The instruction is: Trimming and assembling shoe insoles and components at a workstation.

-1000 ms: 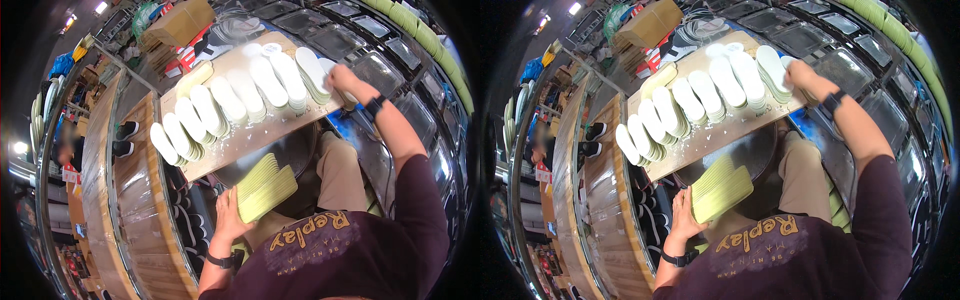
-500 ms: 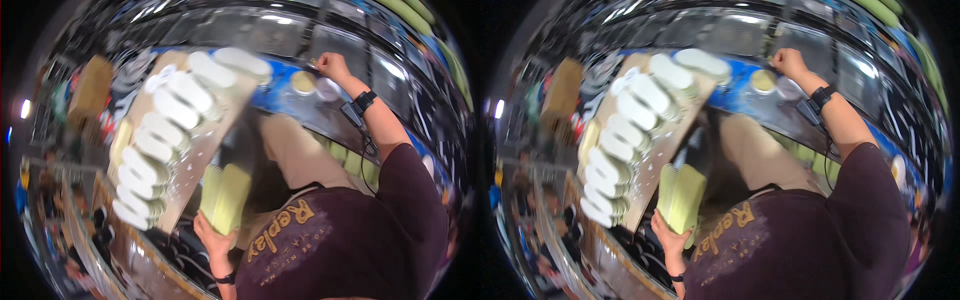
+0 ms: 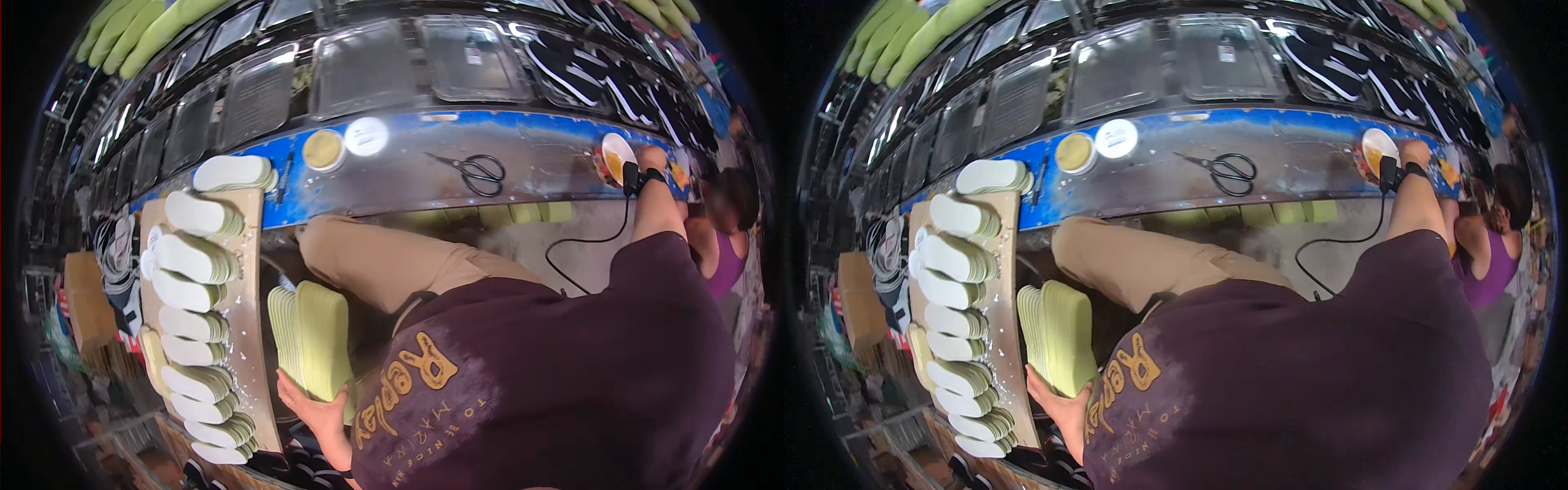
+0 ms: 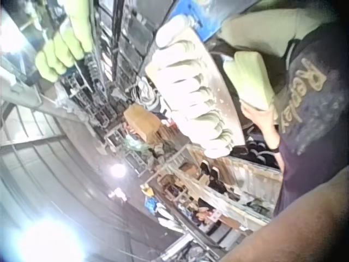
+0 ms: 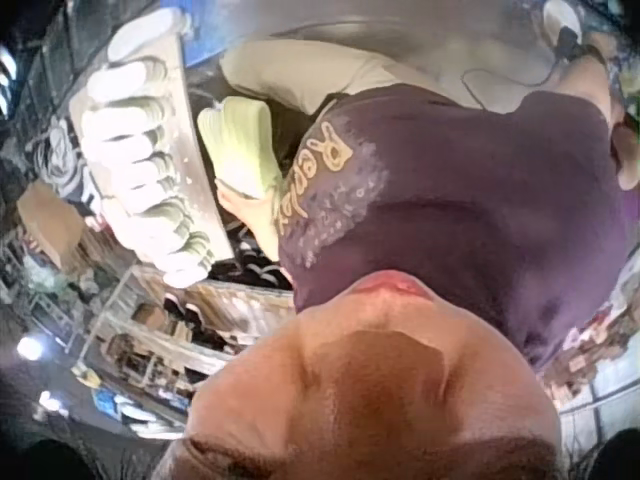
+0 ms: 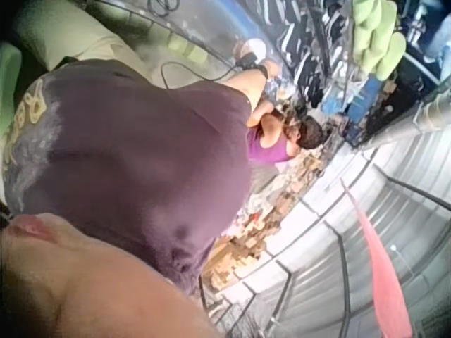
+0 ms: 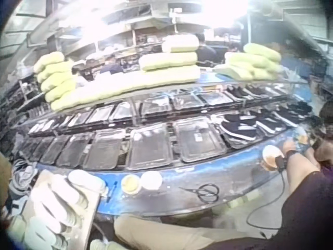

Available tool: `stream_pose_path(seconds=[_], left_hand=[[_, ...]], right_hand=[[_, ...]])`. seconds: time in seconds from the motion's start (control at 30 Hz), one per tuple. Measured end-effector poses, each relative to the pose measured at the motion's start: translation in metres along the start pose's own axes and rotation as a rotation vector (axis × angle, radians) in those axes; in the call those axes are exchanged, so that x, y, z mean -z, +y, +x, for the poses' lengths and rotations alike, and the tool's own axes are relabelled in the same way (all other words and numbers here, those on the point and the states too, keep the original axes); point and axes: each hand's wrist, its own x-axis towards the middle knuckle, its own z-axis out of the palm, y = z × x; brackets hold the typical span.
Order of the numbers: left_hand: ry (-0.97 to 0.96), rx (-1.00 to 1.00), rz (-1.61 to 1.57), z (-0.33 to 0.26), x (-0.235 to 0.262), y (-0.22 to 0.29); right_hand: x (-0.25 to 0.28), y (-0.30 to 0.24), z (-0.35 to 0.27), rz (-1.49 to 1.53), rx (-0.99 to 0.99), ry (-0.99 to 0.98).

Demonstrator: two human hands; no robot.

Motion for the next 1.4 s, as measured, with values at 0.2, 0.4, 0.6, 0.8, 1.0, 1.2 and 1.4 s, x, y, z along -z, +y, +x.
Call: stream_pose_path(seconds=[0.2, 0.4, 0.6, 0.8, 1.0, 1.2, 1.4], left_hand=[[-0.031, -0.012, 0.004, 0.001, -0.004, 0.011], [-0.010, 0.016, 0.001, -0.003, 0.002, 0.005], [-0.067, -0.156, 0.077, -0.001, 0.015, 0.018], [-0.091, -0.415, 0.205, 0.010, 0.044, 0.027], [0.047, -0.256, 0.432, -0.010, 0.076, -0.007], [0.744, 0.329, -0.001, 0.001, 0.004, -0.106], [0.648, 0.391, -0.854, -0.016, -0.069, -0.140]], right_hand=[[-0.013, 0.035, 0.000, 0.764, -0.330, -0.214], [-0.019, -0.047, -0.007, -0.073, 0.309, 0.007], [0.054, -0.325, -0.309, 0.923, 0.980, -1.080], [0.115, -0.388, -0.572, 0.763, 1.993, -1.744], [0.124, -0.389, -0.649, 0.579, 1.928, -2.086], [0.093, -0.377, -0.719, 0.784, 1.907, -1.800], [0.088, -0.373, -0.743, 0.399, 2.016, -1.469]])
